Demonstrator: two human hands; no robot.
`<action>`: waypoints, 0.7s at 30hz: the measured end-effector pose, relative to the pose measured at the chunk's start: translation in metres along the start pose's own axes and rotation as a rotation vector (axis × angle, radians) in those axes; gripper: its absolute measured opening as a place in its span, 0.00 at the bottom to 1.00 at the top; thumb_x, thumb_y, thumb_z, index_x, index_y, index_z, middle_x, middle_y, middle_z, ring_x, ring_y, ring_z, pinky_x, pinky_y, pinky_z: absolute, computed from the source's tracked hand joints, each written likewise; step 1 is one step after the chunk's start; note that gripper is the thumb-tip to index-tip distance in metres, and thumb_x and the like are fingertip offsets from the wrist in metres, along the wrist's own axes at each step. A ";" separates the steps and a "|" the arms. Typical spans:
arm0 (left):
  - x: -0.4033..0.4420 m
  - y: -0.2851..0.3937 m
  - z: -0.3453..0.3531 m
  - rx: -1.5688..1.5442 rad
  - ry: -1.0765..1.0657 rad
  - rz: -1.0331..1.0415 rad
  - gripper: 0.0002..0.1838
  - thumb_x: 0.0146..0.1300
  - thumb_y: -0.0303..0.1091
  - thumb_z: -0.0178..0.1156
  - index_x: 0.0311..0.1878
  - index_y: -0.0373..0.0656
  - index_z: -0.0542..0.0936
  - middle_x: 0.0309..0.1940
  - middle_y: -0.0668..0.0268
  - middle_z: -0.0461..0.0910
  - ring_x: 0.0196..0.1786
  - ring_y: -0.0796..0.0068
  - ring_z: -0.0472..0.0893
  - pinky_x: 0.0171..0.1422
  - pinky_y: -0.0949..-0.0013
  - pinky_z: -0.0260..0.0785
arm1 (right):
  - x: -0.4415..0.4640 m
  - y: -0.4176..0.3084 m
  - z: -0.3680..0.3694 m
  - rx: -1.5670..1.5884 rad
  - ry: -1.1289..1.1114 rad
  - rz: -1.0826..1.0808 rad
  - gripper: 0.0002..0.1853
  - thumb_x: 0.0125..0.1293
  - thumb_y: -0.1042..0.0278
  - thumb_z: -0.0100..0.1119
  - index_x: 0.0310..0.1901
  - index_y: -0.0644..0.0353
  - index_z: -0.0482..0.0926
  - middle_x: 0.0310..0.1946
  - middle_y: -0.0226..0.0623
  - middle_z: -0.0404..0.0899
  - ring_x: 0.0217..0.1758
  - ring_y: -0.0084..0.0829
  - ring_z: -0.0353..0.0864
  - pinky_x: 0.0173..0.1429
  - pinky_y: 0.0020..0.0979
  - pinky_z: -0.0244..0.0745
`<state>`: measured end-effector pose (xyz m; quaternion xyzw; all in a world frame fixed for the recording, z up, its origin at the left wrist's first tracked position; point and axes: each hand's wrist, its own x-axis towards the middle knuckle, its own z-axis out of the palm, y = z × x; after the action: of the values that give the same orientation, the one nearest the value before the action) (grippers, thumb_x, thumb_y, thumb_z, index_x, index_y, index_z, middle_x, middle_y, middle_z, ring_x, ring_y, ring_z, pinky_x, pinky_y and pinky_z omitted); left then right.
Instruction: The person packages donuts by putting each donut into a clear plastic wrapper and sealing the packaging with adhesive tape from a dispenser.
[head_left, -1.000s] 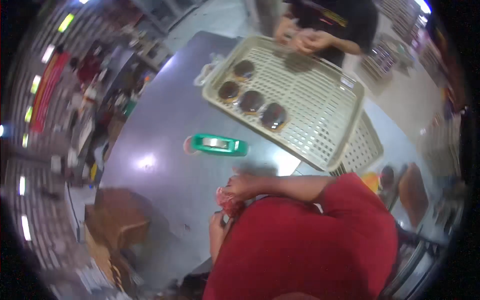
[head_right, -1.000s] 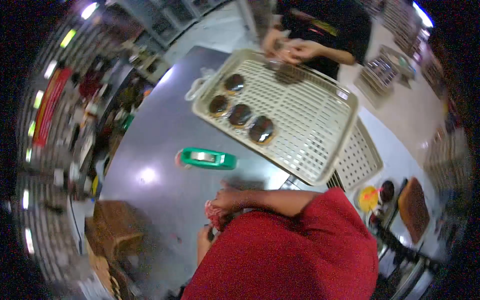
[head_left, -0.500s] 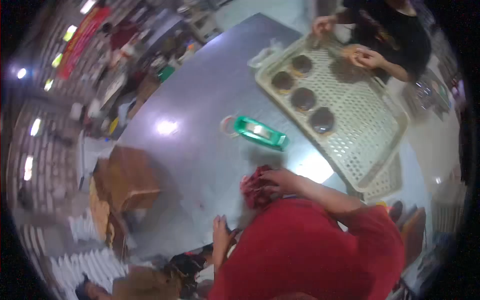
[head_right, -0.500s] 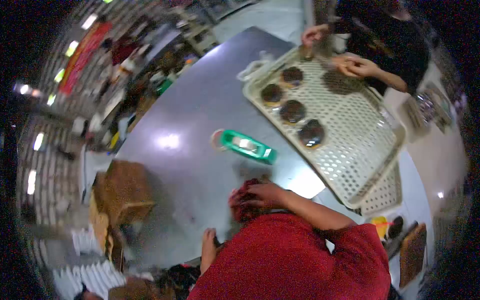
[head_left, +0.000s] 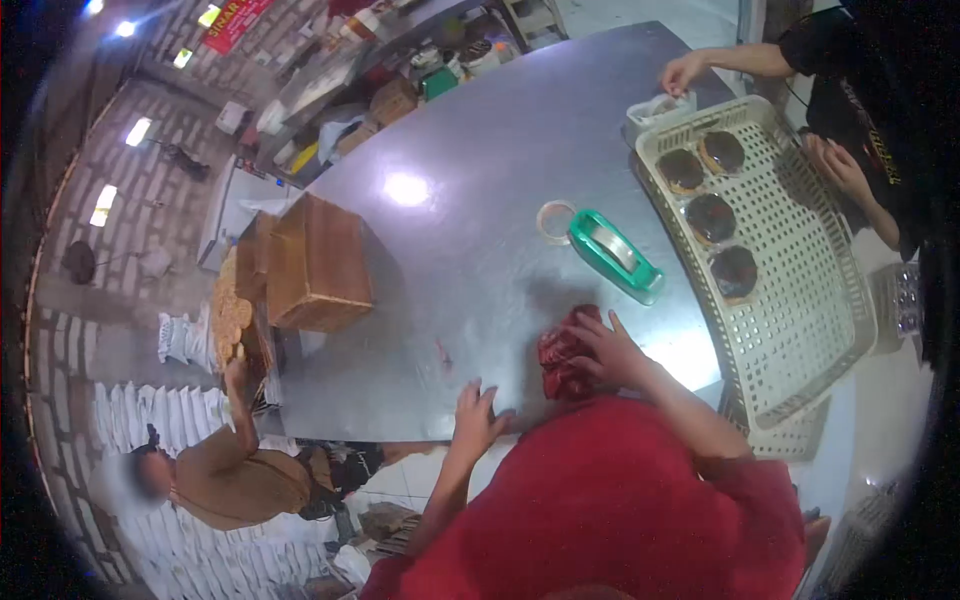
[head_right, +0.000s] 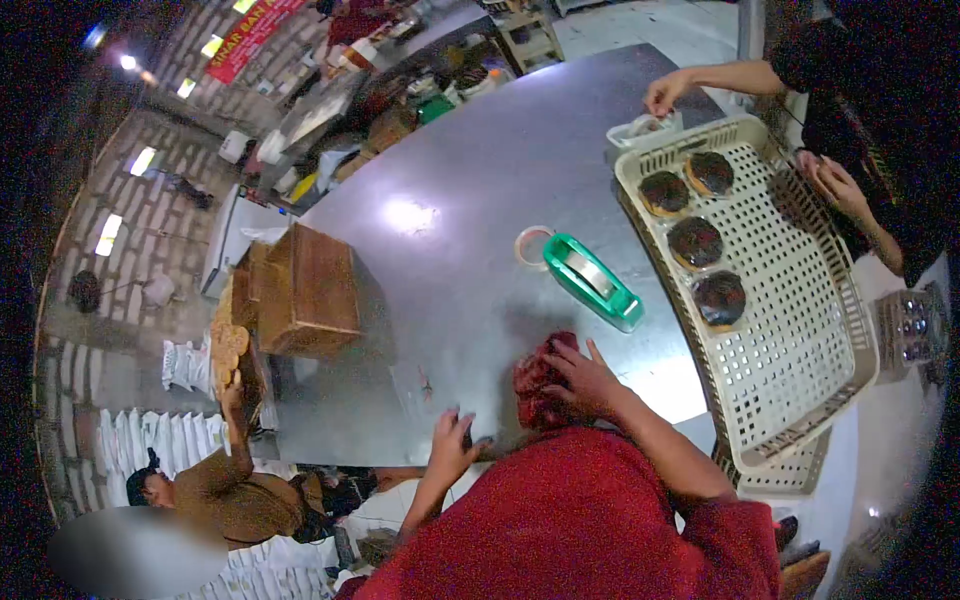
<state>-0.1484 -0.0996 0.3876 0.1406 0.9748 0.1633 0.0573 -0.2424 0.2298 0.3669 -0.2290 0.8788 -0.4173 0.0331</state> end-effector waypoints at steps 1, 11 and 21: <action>0.016 0.012 -0.001 0.023 0.117 0.055 0.42 0.51 0.43 0.76 0.69 0.41 0.70 0.66 0.42 0.68 0.68 0.38 0.68 0.72 0.45 0.63 | 0.001 -0.001 0.004 -0.067 0.042 -0.046 0.24 0.69 0.51 0.61 0.61 0.56 0.77 0.63 0.49 0.75 0.71 0.49 0.70 0.82 0.61 0.38; 0.108 0.071 0.025 -0.518 0.067 0.008 0.30 0.60 0.34 0.67 0.66 0.40 0.72 0.61 0.48 0.74 0.62 0.47 0.75 0.68 0.51 0.67 | 0.043 -0.024 -0.017 0.462 -0.083 0.276 0.20 0.70 0.56 0.57 0.59 0.56 0.76 0.58 0.48 0.77 0.61 0.52 0.76 0.64 0.47 0.71; 0.083 0.054 0.045 -0.346 0.229 0.203 0.20 0.64 0.38 0.66 0.56 0.39 0.79 0.48 0.55 0.81 0.52 0.53 0.81 0.58 0.56 0.73 | 0.009 0.000 -0.036 0.007 0.087 -0.105 0.10 0.61 0.72 0.58 0.44 0.62 0.77 0.39 0.48 0.80 0.44 0.51 0.80 0.49 0.45 0.75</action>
<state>-0.2064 -0.0132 0.3577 0.2067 0.9132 0.3479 -0.0474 -0.2594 0.2514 0.3916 -0.2563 0.8648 -0.4309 -0.0260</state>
